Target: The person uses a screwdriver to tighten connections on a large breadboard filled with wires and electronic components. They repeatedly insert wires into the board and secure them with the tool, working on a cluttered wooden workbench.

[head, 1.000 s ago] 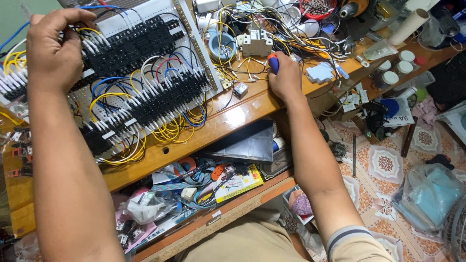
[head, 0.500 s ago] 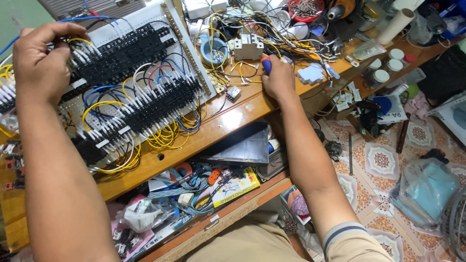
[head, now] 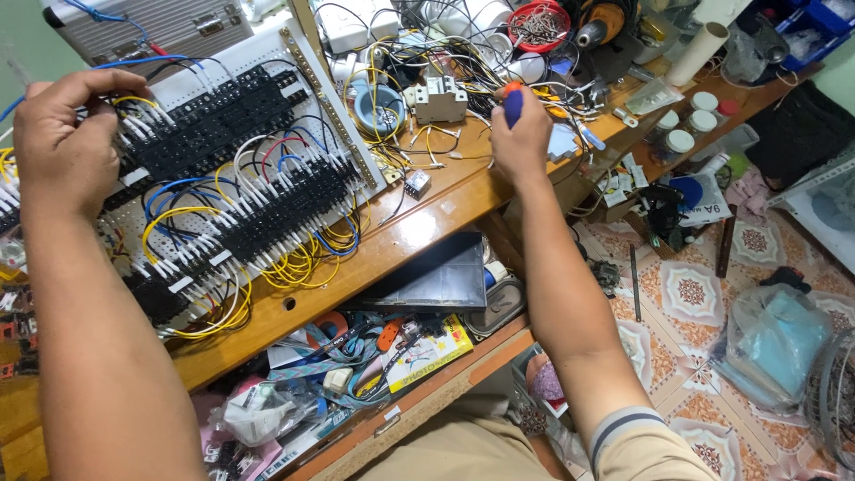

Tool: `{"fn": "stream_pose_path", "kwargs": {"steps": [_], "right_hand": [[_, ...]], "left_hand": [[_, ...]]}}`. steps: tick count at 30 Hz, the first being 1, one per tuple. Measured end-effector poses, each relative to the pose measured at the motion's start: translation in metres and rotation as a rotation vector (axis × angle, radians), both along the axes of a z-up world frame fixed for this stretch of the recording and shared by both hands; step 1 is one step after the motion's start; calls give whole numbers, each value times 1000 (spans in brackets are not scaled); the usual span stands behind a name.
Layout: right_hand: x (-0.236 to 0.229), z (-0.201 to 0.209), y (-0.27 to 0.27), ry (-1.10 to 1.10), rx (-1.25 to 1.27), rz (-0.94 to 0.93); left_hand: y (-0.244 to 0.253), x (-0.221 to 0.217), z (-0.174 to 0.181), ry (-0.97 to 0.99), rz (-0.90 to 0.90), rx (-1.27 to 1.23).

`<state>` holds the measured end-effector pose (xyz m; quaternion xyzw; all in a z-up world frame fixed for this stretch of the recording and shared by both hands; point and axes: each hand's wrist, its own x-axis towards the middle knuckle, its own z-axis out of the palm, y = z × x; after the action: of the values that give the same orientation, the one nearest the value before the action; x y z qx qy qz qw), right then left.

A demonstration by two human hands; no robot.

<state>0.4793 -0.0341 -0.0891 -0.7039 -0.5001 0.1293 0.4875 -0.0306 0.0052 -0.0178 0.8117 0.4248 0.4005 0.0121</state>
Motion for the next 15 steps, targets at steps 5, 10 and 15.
{"fn": "stream_pose_path", "kwargs": {"steps": [5, 10, 15], "right_hand": [[-1, 30, 5, 83, 23, -48], [43, 44, 73, 45, 48, -94], [115, 42, 162, -835, 119, -177]], "left_hand": [[-1, 1, 0, -24, 4, -18], [-2, 3, 2, -15, -6, 0], [-3, 5, 5, -46, 4, -32]]}}
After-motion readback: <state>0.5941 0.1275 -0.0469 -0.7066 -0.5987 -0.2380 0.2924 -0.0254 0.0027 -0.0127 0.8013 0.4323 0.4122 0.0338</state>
